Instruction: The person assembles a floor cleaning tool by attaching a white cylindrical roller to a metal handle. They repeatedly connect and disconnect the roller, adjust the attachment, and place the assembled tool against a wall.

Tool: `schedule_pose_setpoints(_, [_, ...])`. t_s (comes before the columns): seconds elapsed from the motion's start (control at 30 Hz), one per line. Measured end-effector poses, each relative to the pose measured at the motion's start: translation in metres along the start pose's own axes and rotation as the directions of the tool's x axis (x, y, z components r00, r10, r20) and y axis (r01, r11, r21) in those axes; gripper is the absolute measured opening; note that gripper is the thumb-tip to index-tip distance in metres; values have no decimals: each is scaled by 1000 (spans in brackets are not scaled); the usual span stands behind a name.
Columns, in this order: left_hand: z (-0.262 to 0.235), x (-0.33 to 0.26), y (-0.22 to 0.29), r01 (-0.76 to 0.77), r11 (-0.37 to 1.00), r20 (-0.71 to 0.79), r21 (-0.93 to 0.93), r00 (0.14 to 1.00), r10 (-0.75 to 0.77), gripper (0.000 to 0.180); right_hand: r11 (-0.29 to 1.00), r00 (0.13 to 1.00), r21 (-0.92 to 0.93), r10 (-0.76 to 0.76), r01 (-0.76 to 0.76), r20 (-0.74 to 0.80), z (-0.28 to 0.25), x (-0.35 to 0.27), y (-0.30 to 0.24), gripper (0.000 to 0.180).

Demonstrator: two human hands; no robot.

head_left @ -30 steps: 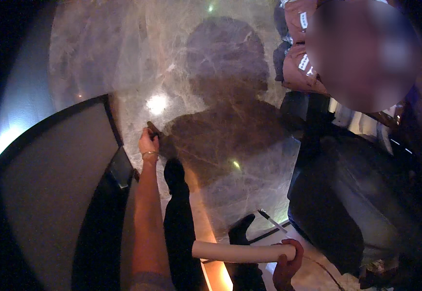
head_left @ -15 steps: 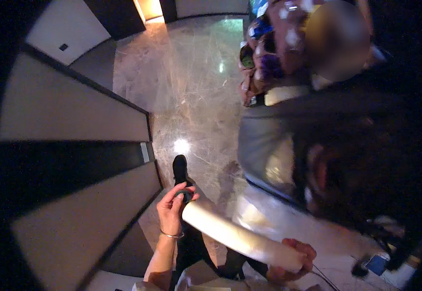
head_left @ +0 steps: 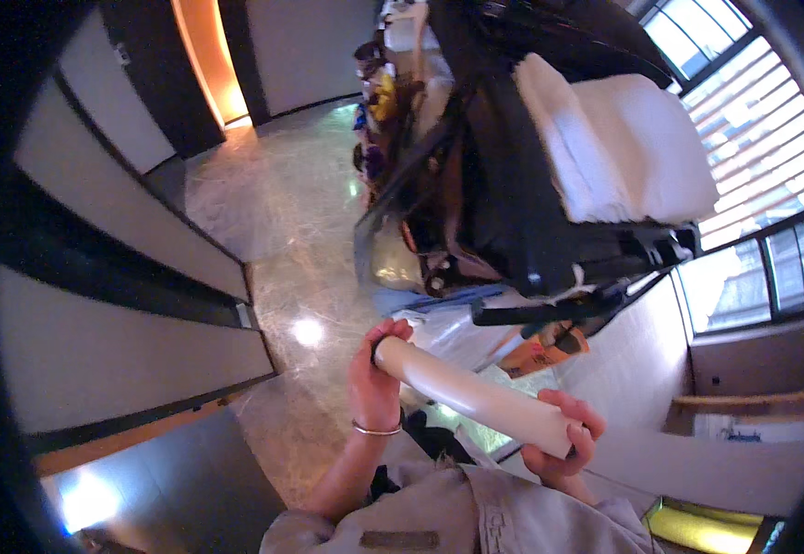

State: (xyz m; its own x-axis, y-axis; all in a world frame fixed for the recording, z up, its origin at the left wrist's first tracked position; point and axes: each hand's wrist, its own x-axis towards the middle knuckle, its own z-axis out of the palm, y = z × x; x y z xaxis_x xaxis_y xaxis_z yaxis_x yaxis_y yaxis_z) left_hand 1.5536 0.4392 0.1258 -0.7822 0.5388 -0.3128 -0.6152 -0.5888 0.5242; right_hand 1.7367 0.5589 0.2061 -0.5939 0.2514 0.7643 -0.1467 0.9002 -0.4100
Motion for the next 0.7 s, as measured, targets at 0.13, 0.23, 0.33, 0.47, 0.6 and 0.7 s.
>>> schedule_pose_setpoints(0.13, [36, -9, -8, -106, 991, 107, 80, 989, 97, 51, 985, 945, 21, 169, -170, -282, -10, 1, -10, 53])
schedule_pose_setpoints(0.23, [65, -23, -3, -229, 963, 236, 140, 953, 192, 53, 879, 755, 263, 476, -397, -451, -20, -9, -2, 56])
schedule_pose_setpoints(0.33, [69, -33, -8, -371, 888, 409, 273, 880, 242, 57, 620, 542, 624, 765, -474, -348, -38, -1, 13, 54])
schedule_pose_setpoints(0.47, [85, -48, -17, -557, 726, 562, 403, 777, 284, 54, 394, 470, 772, 871, -499, -141, -62, -16, 46, 48])
schedule_pose_setpoints(0.6, [100, -54, -37, -710, 529, 598, 464, 692, 404, 48, 261, 404, 799, 915, -541, -26, -82, -25, 71, 48])
schedule_pose_setpoints(0.7, [112, -61, -46, -770, 371, 627, 519, 638, 448, 44, 236, 421, 793, 907, -562, 28, -96, -25, 94, 48])
